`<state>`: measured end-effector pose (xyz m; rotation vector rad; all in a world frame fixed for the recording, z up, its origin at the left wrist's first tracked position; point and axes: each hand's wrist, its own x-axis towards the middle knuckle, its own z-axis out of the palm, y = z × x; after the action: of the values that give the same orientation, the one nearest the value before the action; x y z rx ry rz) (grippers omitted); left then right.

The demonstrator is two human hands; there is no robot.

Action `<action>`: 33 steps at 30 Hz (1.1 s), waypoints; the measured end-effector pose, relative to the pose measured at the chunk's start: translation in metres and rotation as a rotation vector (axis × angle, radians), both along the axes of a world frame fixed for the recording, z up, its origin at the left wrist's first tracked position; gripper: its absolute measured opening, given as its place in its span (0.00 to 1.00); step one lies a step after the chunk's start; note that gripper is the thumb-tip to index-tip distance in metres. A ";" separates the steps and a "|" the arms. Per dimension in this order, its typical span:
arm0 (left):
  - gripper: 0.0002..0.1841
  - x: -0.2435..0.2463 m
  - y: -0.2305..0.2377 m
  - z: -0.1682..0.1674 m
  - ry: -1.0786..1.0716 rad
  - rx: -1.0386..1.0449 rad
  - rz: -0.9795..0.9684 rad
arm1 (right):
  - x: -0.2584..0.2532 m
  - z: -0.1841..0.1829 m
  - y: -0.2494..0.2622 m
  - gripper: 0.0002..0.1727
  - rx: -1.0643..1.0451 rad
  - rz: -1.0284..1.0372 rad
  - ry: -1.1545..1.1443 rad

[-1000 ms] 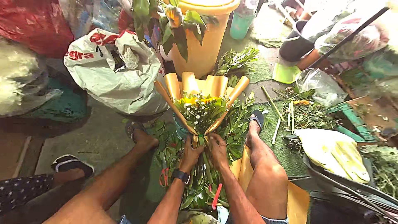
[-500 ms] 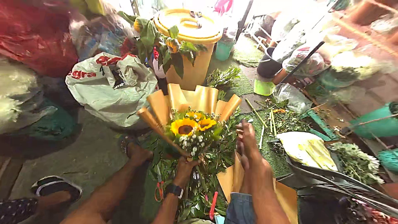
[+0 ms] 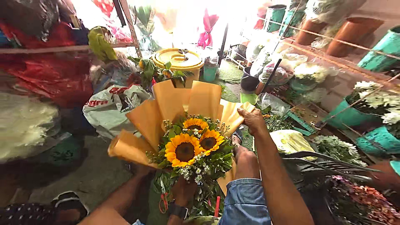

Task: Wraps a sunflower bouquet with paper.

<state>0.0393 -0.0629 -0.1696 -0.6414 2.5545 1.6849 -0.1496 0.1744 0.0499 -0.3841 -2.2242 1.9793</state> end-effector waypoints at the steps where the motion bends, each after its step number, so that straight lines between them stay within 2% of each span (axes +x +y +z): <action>1: 0.38 0.005 0.001 0.001 0.046 0.063 0.023 | 0.003 0.004 0.003 0.26 -0.040 0.008 0.015; 4: 0.35 0.014 0.007 0.017 0.214 0.319 0.054 | 0.013 0.021 0.008 0.29 -0.112 0.053 0.076; 5: 0.36 0.015 0.009 0.023 0.230 0.342 0.037 | 0.017 0.028 0.008 0.28 -0.101 0.071 0.092; 7: 0.37 0.017 0.010 0.034 0.114 0.171 -0.008 | 0.025 0.042 0.006 0.24 -0.055 0.120 0.116; 9: 0.40 0.014 0.008 0.031 -0.132 -0.115 -0.085 | 0.031 0.049 0.004 0.20 -0.029 0.165 0.152; 10: 0.41 0.012 0.006 0.029 -0.214 -0.194 -0.113 | 0.032 0.051 0.004 0.19 -0.036 0.180 0.170; 13: 0.40 0.011 0.003 0.033 -0.259 -0.243 -0.181 | 0.033 0.053 0.002 0.16 -0.065 0.201 0.184; 15: 0.36 0.015 0.002 0.039 -0.137 -0.181 -0.206 | 0.027 0.052 0.000 0.13 -0.077 0.209 0.166; 18: 0.40 0.017 0.002 0.035 0.076 0.091 -0.154 | 0.005 0.051 -0.003 0.08 -0.010 0.239 0.122; 20: 0.41 0.019 0.003 0.020 0.259 0.328 -0.082 | -0.004 0.051 -0.003 0.14 0.044 0.306 0.041; 21: 0.42 0.019 0.002 0.015 0.289 0.378 -0.065 | -0.005 0.052 -0.001 0.18 0.060 0.327 0.016; 24: 0.43 0.020 -0.008 0.001 0.192 0.263 -0.025 | -0.006 0.051 0.013 0.38 0.067 0.294 0.036; 25: 0.45 0.019 -0.012 -0.004 0.158 0.208 -0.024 | -0.006 0.045 0.017 0.42 0.078 0.265 0.051; 27: 0.43 0.017 -0.015 -0.003 0.158 0.162 -0.007 | -0.006 0.032 0.023 0.44 0.106 0.243 0.050; 30: 0.33 0.016 -0.017 0.016 0.066 0.075 -0.024 | -0.018 0.022 0.019 0.43 0.235 0.296 -0.063; 33: 0.37 0.018 -0.020 0.019 -0.019 0.080 -0.034 | -0.062 0.017 0.012 0.42 0.495 0.462 -0.272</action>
<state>0.0577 -0.0828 -0.1507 -0.6027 2.4566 1.7509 -0.2119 0.1868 0.0669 -0.0792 -3.0934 1.5134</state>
